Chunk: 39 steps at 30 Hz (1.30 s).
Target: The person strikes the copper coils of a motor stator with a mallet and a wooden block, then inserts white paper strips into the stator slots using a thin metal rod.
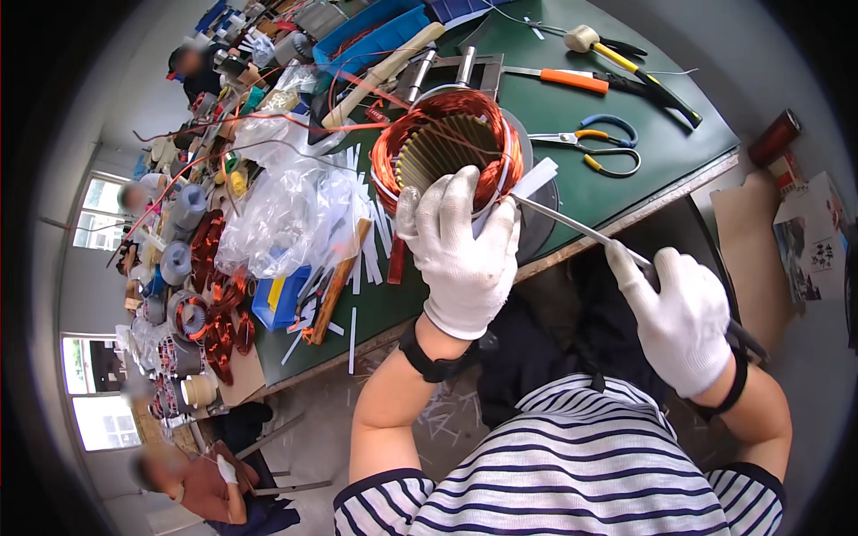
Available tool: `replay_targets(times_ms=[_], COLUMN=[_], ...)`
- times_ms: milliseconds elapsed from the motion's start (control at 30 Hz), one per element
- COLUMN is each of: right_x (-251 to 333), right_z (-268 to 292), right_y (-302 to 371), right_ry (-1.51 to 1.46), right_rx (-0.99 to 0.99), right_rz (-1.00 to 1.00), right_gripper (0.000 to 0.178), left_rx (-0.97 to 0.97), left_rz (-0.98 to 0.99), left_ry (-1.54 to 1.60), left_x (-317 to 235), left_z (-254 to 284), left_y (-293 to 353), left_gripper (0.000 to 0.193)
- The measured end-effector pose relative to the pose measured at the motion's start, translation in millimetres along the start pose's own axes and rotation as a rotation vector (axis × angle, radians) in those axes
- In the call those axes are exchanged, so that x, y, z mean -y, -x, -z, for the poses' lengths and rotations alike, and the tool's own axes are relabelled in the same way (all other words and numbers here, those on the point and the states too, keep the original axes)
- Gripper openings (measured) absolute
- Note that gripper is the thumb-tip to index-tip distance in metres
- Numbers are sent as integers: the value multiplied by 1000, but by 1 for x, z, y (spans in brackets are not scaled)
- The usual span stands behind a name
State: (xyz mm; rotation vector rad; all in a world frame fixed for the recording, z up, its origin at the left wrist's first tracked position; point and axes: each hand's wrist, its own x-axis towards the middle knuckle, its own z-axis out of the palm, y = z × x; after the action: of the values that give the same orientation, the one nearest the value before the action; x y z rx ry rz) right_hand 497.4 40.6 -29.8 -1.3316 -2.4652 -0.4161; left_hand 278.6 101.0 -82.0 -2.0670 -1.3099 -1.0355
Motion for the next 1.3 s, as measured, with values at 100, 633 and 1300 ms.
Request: replay_targets(times_ms=[100, 633, 1300], right_x=[1, -28, -33], right_z=[-6, -52, -32], right_y=[-7, -11, -7], right_ry=[23, -358, -192], right_rx=[-18, -213, -137], right_rz=[-25, -14, -35], right_gripper=[47, 44, 38], left_rx=[0, 132, 134], left_rz=[8, -23, -89], left_ry=[-12, -18, -24], left_x=[-5, -7, -4], left_z=[-2, 9, 8], left_y=[-4, -5, -12], left_gripper=[19, 18, 22])
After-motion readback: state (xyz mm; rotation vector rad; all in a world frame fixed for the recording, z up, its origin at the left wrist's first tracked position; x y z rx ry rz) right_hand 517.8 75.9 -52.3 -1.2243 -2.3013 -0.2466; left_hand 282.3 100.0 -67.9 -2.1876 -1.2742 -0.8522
